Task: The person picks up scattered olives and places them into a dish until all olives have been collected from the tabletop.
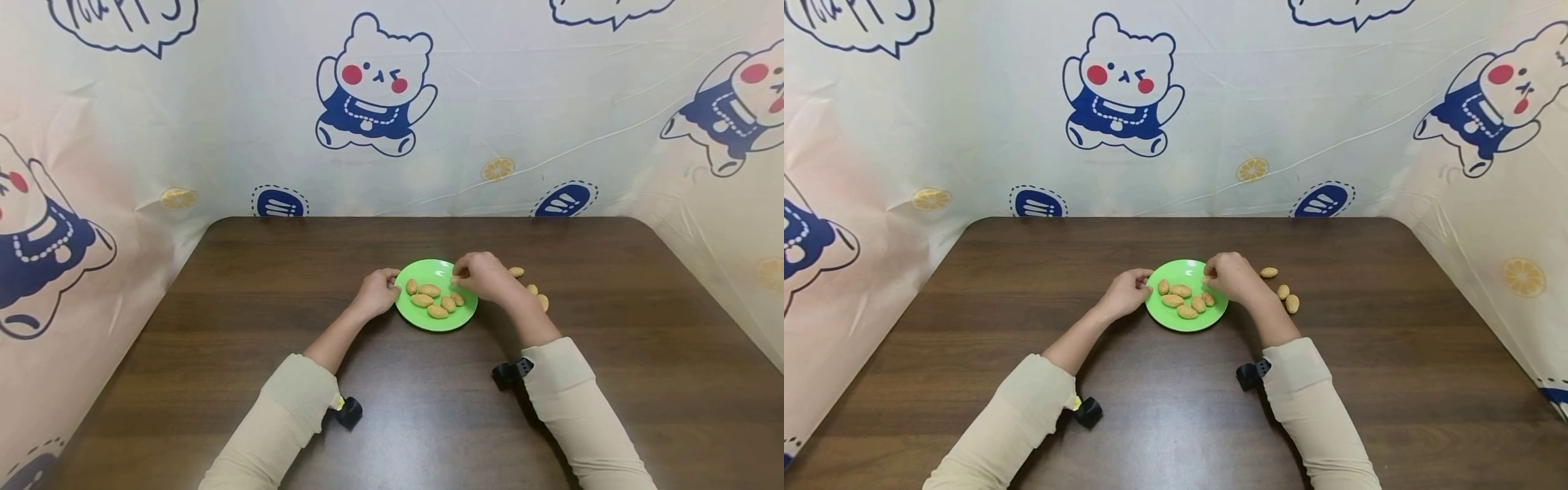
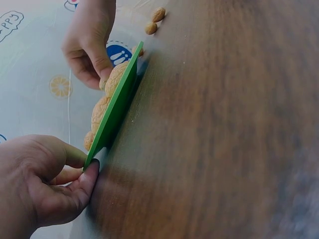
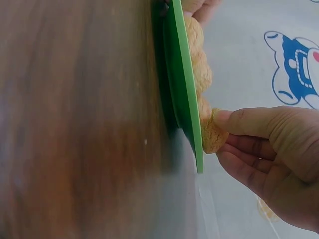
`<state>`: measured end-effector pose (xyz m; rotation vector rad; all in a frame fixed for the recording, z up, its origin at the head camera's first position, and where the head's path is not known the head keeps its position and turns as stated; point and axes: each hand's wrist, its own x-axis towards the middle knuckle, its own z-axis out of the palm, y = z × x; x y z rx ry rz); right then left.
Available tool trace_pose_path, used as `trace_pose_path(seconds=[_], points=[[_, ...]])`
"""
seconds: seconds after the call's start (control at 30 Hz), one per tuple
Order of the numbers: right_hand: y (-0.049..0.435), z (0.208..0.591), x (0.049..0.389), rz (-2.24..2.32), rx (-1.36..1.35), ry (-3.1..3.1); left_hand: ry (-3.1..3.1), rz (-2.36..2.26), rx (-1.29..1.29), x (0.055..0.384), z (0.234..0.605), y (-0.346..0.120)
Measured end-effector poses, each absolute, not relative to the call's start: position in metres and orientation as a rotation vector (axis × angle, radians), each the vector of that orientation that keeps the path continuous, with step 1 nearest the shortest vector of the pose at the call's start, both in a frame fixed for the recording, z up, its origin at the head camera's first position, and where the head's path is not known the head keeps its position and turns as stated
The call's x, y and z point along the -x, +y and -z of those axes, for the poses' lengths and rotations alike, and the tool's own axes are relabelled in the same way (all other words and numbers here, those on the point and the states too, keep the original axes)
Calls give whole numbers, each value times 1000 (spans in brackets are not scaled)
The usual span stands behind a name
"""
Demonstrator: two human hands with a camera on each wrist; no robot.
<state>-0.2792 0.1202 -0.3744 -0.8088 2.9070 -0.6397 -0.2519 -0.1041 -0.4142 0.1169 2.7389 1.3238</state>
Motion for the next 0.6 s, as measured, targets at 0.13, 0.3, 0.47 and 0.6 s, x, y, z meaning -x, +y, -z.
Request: trace_pose_path(seconds=[0.13, 0.3, 0.47, 0.6], points=[[114, 373, 277, 619, 852, 2869, 2739, -1318, -115, 252, 414, -104], [108, 372, 276, 590, 880, 2816, 2741, -1319, -115, 252, 415, -105], [105, 371, 276, 567, 860, 2785, 2734, -1323, -112, 253, 416, -105], [104, 371, 276, 546, 835, 2783, 2731, -1325, -112, 252, 414, -105]])
